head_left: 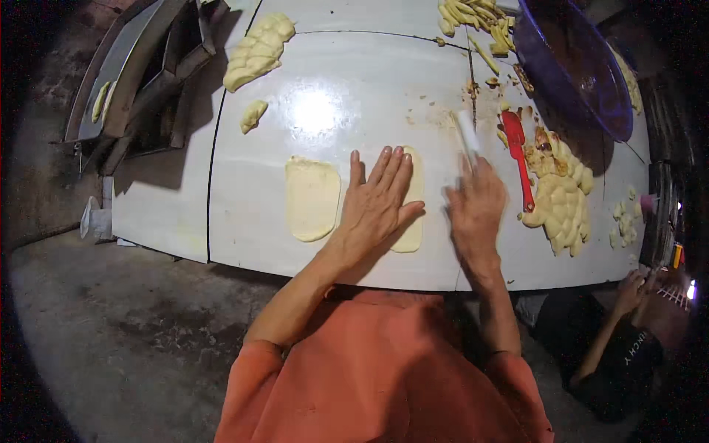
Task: The person flattens dough portions with a rolling pin, spreads chocolate filling using a spatula, adds banana slices, rolls the dough over the filling by hand, and places the finished rolls onto a baking tray.
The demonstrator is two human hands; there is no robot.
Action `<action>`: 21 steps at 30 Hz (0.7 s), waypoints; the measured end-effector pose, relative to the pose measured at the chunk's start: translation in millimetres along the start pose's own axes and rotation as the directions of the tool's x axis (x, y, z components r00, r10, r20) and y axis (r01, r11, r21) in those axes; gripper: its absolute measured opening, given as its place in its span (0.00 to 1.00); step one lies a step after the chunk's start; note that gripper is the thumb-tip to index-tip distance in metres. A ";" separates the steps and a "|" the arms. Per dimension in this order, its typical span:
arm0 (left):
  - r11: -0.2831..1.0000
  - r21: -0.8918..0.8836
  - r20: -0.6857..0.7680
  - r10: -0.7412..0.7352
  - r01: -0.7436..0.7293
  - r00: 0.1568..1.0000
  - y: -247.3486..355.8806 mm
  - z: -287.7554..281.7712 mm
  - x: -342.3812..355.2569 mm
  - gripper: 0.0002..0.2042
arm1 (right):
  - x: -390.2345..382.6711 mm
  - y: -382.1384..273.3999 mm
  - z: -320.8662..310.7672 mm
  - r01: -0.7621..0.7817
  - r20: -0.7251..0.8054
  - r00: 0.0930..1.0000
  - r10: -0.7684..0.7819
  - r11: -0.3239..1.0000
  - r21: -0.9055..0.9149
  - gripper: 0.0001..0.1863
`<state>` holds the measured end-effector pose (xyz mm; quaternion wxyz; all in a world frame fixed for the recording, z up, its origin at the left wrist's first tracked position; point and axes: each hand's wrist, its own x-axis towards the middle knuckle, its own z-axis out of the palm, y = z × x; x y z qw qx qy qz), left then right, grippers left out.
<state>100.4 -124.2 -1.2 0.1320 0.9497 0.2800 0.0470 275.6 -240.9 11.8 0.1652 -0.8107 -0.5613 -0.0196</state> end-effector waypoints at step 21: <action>0.980 0.061 0.078 -0.196 0.192 0.977 -120.1 -34.2 -90.8 0.39 | 51.2 -141.7 66.8 0.412 0.278 0.829 -0.485 0.866 0.283 0.45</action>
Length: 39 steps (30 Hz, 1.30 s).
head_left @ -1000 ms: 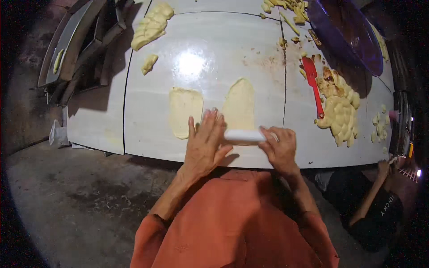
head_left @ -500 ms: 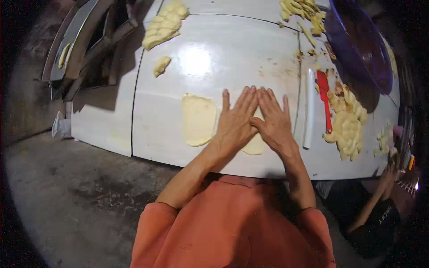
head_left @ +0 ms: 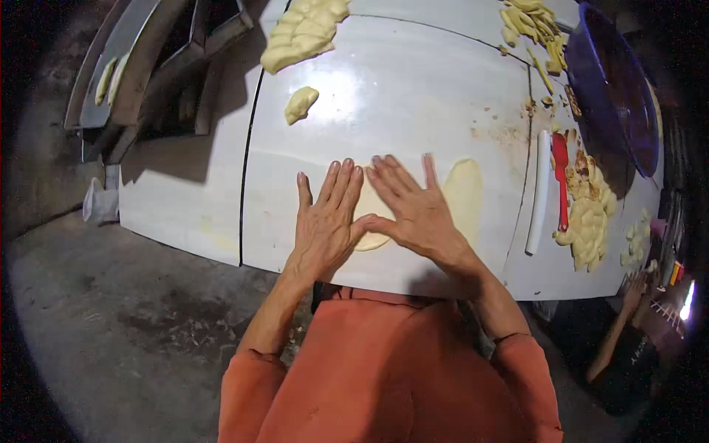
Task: The person flattens dough portions with a rolling pin, spreads chocolate filling using a spatula, adds banana slices, rolls the dough over the filling by hand, and places the finished rolls onto a baking tray.
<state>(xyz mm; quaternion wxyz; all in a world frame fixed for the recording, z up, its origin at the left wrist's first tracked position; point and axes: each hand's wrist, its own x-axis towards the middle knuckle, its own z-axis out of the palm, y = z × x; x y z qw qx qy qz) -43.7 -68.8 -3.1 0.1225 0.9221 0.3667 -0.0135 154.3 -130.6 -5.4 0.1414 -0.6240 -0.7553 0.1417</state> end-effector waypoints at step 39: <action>0.983 -0.129 -0.187 -0.154 0.132 0.970 32.0 4.4 -0.6 0.41 | -163.6 115.7 -87.6 -0.796 -0.037 0.076 0.996 0.082 0.600 0.13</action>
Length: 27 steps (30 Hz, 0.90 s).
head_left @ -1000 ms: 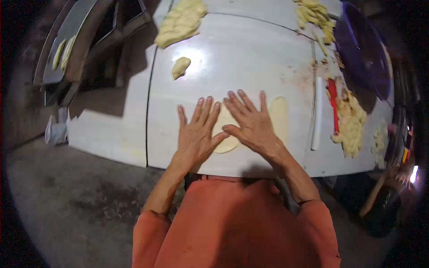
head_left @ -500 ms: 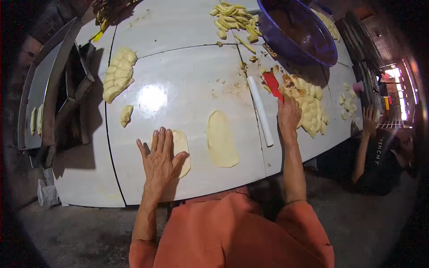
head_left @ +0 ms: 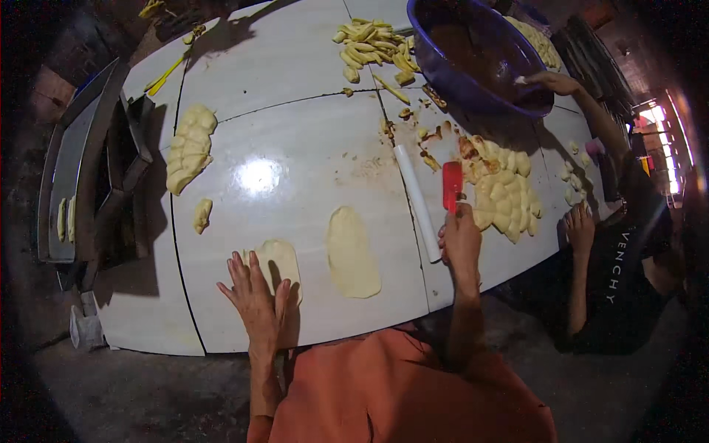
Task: The person flattens dough portions with a rolling pin, spreads chocolate filling using a spatula, adds banana slices, rolls the dough over the filling by hand, and places the finished rolls onto a baking tray.
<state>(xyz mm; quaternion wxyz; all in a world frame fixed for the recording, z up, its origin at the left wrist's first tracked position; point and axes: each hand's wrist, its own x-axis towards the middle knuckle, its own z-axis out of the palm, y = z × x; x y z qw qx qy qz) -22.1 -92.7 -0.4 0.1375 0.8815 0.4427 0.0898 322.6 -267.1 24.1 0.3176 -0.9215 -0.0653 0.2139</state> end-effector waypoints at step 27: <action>0.993 -0.113 0.057 -0.008 0.015 0.998 9.4 0.7 2.8 0.28 | 112.4 -73.3 41.7 0.403 -0.126 0.883 -0.452 0.868 -0.290 0.15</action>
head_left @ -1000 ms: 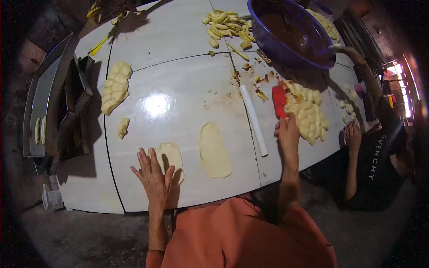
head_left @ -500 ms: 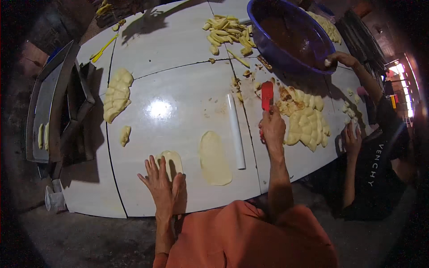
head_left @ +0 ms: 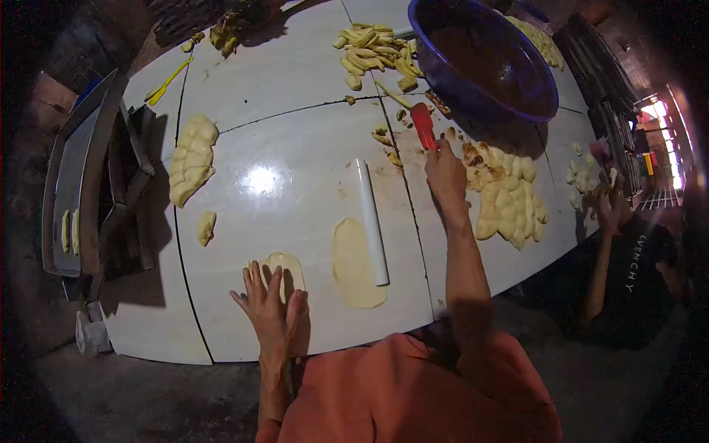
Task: The person flattens dough portions with a rolling pin, spreads chocolate filling using a spatula, adds banana slices, rolls the dough over the filling by hand, and places the finished rolls onto a baking tray.
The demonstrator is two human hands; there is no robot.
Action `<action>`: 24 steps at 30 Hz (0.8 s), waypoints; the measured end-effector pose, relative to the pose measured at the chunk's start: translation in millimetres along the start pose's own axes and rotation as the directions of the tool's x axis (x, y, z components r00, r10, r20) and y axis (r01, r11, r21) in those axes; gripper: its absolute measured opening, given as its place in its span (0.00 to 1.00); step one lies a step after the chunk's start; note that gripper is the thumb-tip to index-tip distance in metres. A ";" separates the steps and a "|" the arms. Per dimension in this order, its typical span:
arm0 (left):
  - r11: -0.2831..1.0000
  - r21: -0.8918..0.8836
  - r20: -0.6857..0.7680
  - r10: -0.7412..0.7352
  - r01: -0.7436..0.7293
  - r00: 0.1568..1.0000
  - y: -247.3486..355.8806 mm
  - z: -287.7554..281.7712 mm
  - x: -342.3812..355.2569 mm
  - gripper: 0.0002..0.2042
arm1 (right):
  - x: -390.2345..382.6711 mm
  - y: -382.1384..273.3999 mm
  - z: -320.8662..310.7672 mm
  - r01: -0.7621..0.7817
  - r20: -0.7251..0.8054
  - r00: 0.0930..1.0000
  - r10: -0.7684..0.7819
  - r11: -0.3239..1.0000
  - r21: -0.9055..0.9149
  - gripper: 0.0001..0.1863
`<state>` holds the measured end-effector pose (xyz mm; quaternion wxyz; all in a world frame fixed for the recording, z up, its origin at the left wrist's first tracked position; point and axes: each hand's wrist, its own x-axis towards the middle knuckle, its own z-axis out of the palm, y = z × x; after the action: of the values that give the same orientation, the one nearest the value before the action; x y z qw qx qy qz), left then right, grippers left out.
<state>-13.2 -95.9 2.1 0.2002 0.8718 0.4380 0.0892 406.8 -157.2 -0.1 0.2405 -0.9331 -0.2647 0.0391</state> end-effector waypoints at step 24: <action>0.998 -0.009 -0.059 0.062 -0.063 0.996 2.2 -1.2 1.8 0.24 | -7.0 3.8 -6.7 -0.055 -0.093 0.995 0.038 0.980 -0.189 0.16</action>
<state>-10.8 -95.3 4.1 0.1888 0.8811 0.4156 0.1233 403.9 -166.5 3.6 0.1603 -0.9586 -0.2344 -0.0227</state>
